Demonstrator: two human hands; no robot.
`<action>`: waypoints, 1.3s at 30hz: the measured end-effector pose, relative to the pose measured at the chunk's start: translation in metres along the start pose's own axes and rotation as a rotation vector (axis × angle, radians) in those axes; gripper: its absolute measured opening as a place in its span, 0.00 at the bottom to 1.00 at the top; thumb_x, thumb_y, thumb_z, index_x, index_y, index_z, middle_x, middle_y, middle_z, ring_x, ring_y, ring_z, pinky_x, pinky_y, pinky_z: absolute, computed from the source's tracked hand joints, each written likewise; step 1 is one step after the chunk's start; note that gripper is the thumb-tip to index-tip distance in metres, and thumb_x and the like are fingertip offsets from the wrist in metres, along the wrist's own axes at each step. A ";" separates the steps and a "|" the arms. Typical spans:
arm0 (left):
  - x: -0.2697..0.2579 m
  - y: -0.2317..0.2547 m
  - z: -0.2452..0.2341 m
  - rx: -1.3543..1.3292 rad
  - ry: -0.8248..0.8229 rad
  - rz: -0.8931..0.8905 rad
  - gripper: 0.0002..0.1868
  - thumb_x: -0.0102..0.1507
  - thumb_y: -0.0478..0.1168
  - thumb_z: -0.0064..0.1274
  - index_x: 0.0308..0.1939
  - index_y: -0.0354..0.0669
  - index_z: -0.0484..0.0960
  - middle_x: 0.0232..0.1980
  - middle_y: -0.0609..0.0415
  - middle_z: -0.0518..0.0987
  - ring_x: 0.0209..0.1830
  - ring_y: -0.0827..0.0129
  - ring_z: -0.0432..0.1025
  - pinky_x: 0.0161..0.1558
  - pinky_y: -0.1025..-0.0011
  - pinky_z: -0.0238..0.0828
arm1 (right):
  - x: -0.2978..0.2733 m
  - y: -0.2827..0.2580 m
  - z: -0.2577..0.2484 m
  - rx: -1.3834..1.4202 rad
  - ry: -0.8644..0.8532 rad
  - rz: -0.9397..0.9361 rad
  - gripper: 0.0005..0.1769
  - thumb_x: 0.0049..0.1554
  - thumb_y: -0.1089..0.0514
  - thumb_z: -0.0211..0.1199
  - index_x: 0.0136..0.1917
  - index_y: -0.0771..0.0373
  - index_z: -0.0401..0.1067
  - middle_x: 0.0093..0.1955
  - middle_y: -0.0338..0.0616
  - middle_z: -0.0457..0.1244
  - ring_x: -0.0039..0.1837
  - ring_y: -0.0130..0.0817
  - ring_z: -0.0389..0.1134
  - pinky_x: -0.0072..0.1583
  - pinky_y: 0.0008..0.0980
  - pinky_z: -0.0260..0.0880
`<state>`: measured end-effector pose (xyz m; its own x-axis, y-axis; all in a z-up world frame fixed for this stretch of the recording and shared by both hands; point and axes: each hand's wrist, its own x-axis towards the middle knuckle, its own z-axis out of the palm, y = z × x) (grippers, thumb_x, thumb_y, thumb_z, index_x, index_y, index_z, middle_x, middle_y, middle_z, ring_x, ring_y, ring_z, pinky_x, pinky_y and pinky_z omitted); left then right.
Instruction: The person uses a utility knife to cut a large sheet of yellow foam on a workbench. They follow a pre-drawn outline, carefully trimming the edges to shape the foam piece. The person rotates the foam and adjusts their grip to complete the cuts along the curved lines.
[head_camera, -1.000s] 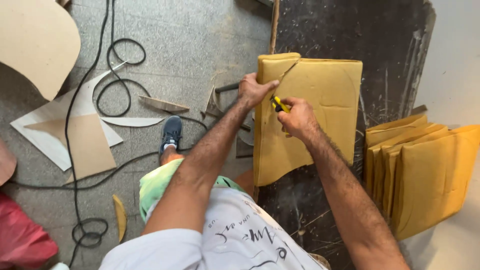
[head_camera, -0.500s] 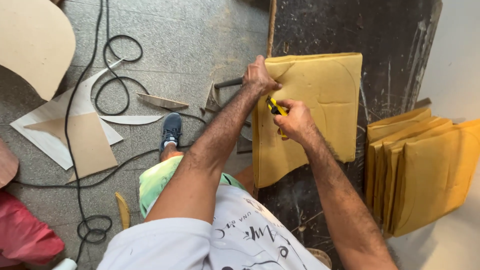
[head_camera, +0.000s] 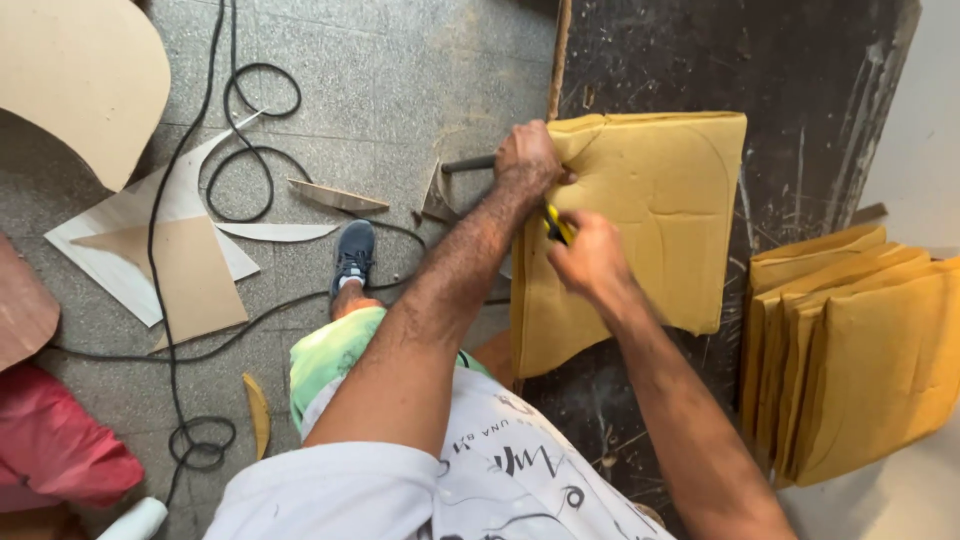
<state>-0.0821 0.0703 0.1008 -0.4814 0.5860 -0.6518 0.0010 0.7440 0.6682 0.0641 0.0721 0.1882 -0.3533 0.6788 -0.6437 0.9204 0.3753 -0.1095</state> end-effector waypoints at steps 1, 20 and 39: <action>-0.008 0.003 -0.005 0.007 -0.024 -0.006 0.30 0.49 0.43 0.76 0.52 0.40 0.85 0.51 0.43 0.86 0.59 0.48 0.78 0.61 0.52 0.76 | 0.015 0.006 0.012 0.019 0.026 -0.024 0.28 0.53 0.57 0.63 0.68 0.53 0.74 0.63 0.54 0.68 0.64 0.54 0.69 0.63 0.52 0.73; 0.016 0.000 0.005 0.110 -0.083 -0.021 0.42 0.44 0.52 0.82 0.56 0.36 0.82 0.55 0.43 0.84 0.61 0.47 0.76 0.62 0.50 0.74 | -0.029 0.043 0.054 0.126 0.187 -0.166 0.26 0.55 0.58 0.63 0.67 0.53 0.73 0.56 0.61 0.70 0.58 0.60 0.72 0.55 0.52 0.77; 0.031 -0.019 0.025 0.049 0.041 0.005 0.45 0.35 0.53 0.85 0.51 0.37 0.81 0.49 0.44 0.85 0.56 0.44 0.79 0.62 0.48 0.74 | -0.075 0.073 0.097 0.174 0.314 -0.396 0.29 0.55 0.66 0.60 0.71 0.61 0.69 0.56 0.65 0.68 0.58 0.63 0.71 0.57 0.55 0.76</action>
<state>-0.0756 0.0827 0.0591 -0.5165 0.5774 -0.6324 0.0462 0.7562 0.6527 0.1737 -0.0128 0.1547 -0.6878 0.6727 -0.2728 0.7110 0.5488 -0.4396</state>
